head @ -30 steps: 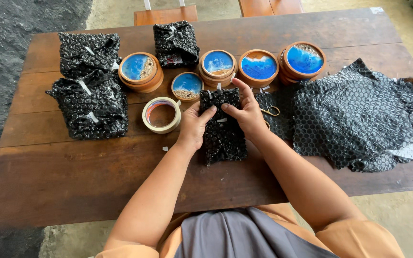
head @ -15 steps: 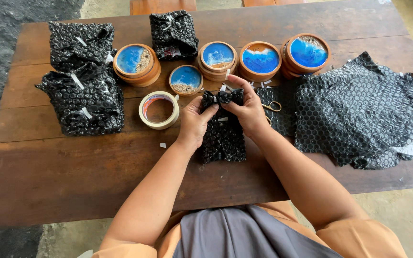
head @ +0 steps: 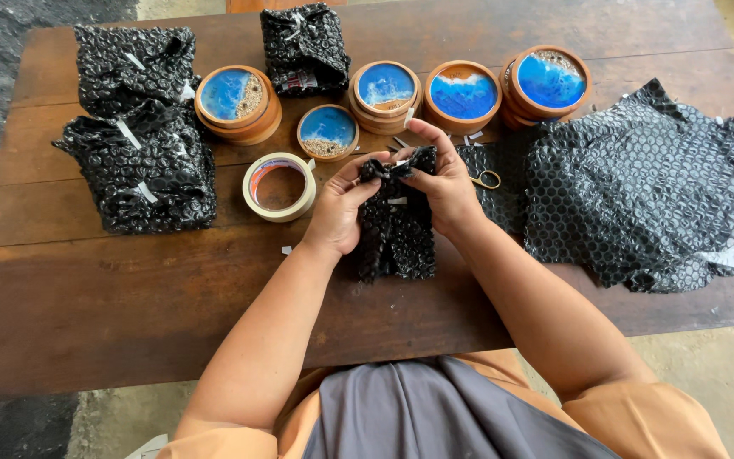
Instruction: The person wraps a small circular object in black bubble wrap and secures it with adhesive tape using scissors to cut the tape.
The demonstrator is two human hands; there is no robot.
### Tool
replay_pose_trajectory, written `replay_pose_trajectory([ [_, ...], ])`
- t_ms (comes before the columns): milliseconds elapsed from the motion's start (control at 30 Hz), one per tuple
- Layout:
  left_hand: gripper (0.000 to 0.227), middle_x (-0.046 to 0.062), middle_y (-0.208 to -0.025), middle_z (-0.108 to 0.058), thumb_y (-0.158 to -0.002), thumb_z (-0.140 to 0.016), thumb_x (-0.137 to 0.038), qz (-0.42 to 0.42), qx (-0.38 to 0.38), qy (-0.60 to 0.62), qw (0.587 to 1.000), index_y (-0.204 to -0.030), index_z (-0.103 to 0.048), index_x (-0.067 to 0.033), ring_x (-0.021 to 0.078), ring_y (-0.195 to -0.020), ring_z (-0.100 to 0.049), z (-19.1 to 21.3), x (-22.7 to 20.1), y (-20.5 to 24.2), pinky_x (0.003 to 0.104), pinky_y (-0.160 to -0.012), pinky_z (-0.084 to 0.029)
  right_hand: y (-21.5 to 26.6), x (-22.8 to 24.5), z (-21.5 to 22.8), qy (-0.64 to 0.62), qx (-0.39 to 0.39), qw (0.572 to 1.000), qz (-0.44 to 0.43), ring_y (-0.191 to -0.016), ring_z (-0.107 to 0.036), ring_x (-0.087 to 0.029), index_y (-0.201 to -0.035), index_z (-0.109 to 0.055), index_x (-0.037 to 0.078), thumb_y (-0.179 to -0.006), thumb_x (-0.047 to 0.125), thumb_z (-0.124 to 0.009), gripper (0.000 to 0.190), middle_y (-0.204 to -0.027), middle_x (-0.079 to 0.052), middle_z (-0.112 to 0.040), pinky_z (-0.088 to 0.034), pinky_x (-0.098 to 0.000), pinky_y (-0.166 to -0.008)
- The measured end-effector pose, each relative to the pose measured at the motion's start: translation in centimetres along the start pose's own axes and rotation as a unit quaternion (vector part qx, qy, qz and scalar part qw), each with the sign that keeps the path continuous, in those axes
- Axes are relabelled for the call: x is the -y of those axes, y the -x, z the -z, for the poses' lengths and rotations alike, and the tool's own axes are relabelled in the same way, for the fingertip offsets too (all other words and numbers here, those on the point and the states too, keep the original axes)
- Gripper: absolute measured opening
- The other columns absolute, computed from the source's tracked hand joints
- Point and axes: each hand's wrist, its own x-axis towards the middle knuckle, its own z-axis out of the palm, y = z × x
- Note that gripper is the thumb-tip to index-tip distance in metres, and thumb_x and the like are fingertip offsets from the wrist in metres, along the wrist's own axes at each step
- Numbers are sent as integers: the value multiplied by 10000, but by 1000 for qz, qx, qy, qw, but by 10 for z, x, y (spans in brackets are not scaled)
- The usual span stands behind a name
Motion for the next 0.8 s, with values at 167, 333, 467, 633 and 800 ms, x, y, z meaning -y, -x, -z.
replay_pose_trajectory([
  [167,295,167,-1073,-752,-818,-574,153,42,-30,50,997,-988,-743,-19,202,-965,-720,2,3,-2,314,-895,-575,-2,-7,10,-13,20,1000,3,-960,-732,-262,-1362,-550,11,-773,-236,-648,647,-884,-159,-699,-622,-355,-832],
  [333,207,177,-1048,-753,-819,-534,132,78,-30,81,993,-808,-639,-46,249,-935,-723,-4,-11,1,339,-839,-587,-3,-16,15,9,27,1000,-4,-988,-668,-234,-1188,-620,-1,-715,-235,-624,528,-737,-135,-677,-517,-282,-904],
  [467,113,163,-1070,-744,-859,-511,-86,102,-6,80,992,-864,-619,-55,245,-959,-710,3,-8,-2,349,-855,-584,-5,-14,18,40,26,999,-8,-957,-689,-219,-1098,-634,0,-697,-215,-618,455,-718,-138,-685,-517,-284,-862],
  [633,377,77,-1229,-619,-805,-563,-144,48,13,-21,999,-1164,-672,-108,223,-1179,-549,-7,-19,7,372,-1041,-479,-5,-11,16,19,4,1000,-4,-915,-687,-198,-1084,-619,17,-727,-193,-630,415,-746,-128,-687,-515,-263,-835],
  [800,494,72,-1244,-659,-882,-613,-37,78,46,-3,996,-1367,-568,-121,214,-1133,-641,21,9,-3,366,-972,-574,-10,-16,30,-37,-46,998,-1,-1017,-704,-202,-1152,-578,30,-796,-190,-640,424,-825,-108,-702,-544,-274,-905],
])
